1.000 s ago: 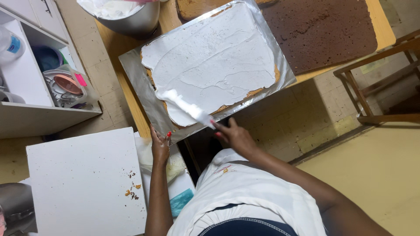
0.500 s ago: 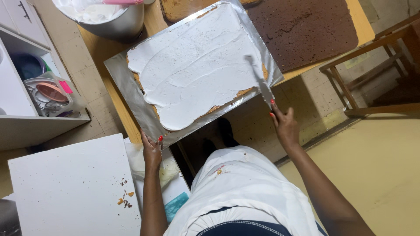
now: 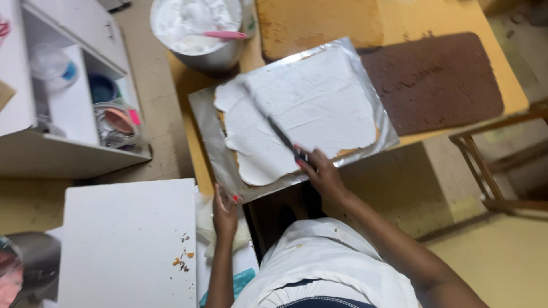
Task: The person spreads white frosting over a rectangular cake layer using a spatula, places a chocolate cake layer on top, and spreads more white frosting over the chocolate layer.
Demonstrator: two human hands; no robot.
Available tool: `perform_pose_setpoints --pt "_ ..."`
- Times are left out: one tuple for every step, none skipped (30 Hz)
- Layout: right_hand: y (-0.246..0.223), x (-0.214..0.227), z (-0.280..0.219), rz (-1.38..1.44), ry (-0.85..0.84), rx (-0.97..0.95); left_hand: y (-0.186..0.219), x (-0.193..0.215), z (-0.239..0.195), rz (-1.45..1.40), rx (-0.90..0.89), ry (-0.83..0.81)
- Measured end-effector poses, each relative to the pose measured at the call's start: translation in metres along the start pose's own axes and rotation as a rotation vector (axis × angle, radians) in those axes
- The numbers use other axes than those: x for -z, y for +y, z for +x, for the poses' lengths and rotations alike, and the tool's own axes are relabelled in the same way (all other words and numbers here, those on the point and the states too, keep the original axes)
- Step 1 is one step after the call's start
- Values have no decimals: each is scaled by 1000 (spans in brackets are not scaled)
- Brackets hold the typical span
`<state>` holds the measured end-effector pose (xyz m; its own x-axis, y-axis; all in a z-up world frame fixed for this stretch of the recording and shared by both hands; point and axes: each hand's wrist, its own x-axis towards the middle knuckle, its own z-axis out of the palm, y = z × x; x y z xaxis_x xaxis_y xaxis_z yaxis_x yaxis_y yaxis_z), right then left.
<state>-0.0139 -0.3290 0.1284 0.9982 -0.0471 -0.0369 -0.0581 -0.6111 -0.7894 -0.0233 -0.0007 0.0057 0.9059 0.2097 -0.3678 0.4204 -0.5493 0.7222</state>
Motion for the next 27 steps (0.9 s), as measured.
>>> perform_pose_setpoints --pt "-3 -1 32 -27 76 68 2 1 -14 19 -64 17" --pt "-7 -3 63 -52 152 135 4 1 -27 40 -128 34" --pt "-20 -4 97 -47 146 159 5 4 -39 33 -128 57" --pt "-34 -5 130 -4 98 225 6 5 -51 25 -224 94" --pt "-50 -5 163 38 52 290 9 6 -61 20 -324 129" --pt "-59 -18 199 42 49 312 17 12 -72 17 -327 150" --pt "-68 -31 234 20 104 308 26 18 -83 -26 -296 118" --pt "-77 -44 270 -1 159 303 34 23 -93 -68 -267 84" --pt "-90 -53 291 0 164 317 34 25 -98 -71 -275 96" --pt "-103 -62 312 67 155 239 34 26 -101 -66 -219 83" --pt "-115 -72 333 133 145 157 33 26 -106 -60 -161 66" --pt "-118 -82 350 135 148 167 35 28 -105 -63 -168 74" --pt "-117 -94 363 -28 169 197 34 30 -108 -52 -137 96" --pt "-114 -106 377 -190 190 225 33 30 -110 -42 -105 118" --pt "-95 -132 400 -191 189 216 23 30 -106 -38 -103 110" --pt "-73 -159 423 -341 508 380 13 28 -101 -33 -254 199" --pt "-36 -182 436 -508 818 526 1 23 -104 -28 -399 264" --pt "-47 -180 417 -528 808 498 14 28 -107 -27 -391 231" --pt "-48 -171 398 -549 733 464 26 31 -109 -26 -427 235" --pt "-50 -162 381 -567 659 428 40 34 -110 -27 -462 239" --pt "-31 -110 312 -603 678 383 52 29 -110 -34 -486 185" --pt "-40 -68 254 -485 581 511 64 25 -111 -178 -443 116" --pt "-77 -39 208 -356 476 653 77 19 -112 -323 -390 62" --pt "-52 -2 182 -386 493 627 87 6 -102 -331 -404 24" --pt "-30 28 150 -315 524 701 94 -5 -100 -414 -383 -152" --pt "-10 58 118 -245 555 776 100 -16 -99 -496 -356 -327" --pt "32 84 106 -257 553 767 126 -28 -101 -502 -353 -341"
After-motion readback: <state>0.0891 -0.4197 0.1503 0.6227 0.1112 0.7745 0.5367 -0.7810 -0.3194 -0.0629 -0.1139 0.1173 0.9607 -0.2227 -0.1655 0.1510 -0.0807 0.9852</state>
